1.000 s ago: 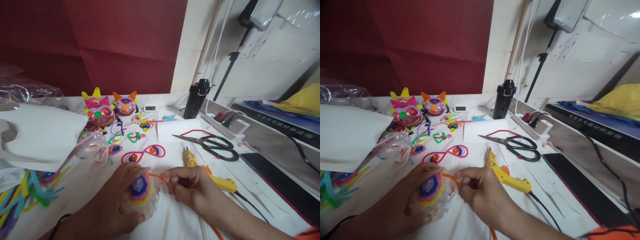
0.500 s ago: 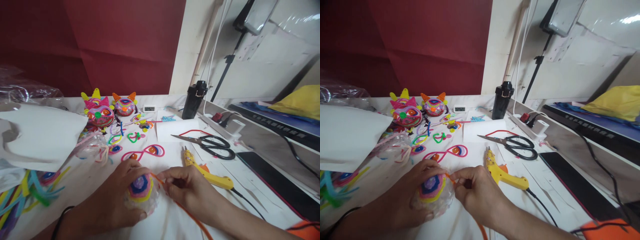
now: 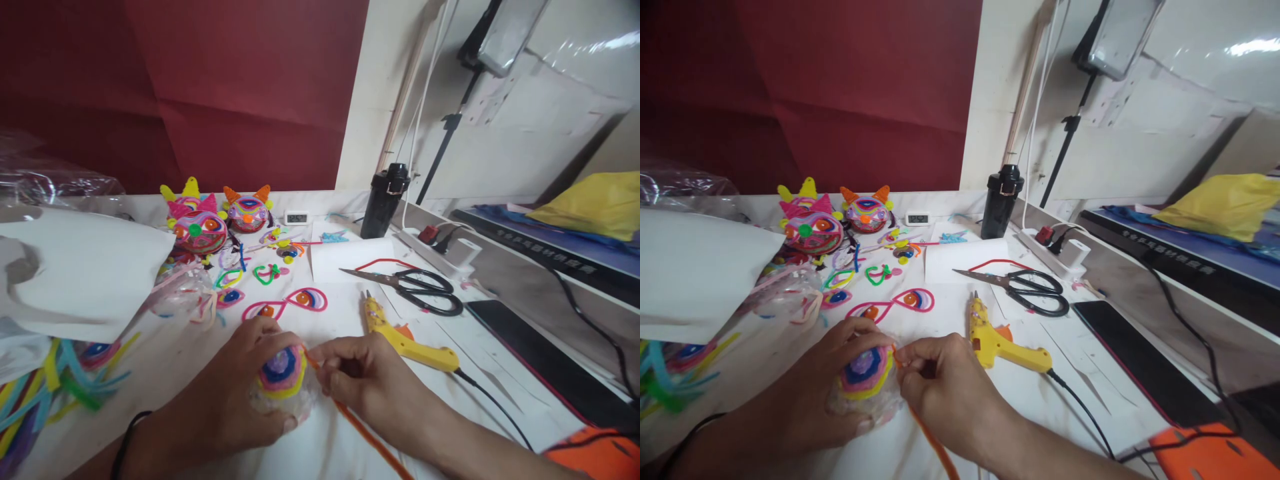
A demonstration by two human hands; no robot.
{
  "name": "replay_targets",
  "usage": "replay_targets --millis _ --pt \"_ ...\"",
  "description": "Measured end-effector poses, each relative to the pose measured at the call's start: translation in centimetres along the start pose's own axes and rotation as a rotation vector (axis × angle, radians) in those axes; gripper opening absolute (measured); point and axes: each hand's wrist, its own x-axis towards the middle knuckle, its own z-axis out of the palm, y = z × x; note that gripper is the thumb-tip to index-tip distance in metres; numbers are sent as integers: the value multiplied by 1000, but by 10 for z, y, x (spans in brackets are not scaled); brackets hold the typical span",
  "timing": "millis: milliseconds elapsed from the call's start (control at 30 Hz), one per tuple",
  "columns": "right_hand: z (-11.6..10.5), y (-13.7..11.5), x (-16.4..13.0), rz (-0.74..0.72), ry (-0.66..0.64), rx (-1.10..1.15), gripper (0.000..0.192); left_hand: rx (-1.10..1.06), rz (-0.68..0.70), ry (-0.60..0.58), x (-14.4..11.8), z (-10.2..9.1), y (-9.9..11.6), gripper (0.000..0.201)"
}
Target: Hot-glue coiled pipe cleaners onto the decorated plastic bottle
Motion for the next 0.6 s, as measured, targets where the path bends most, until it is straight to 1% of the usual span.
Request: replay_targets --millis 167,300,467,600 --pt "2 0 -1 4 -1 -46 25 45 12 30 1 3 0 81" --pt "6 -1 -4 10 29 -94 22 45 6 48 1 6 3 76" --pt "17 -2 -11 -31 50 -113 17 79 77 159 -1 12 2 73" --pt "23 -3 -14 -63 57 -162 17 99 120 204 -1 15 -1 71"
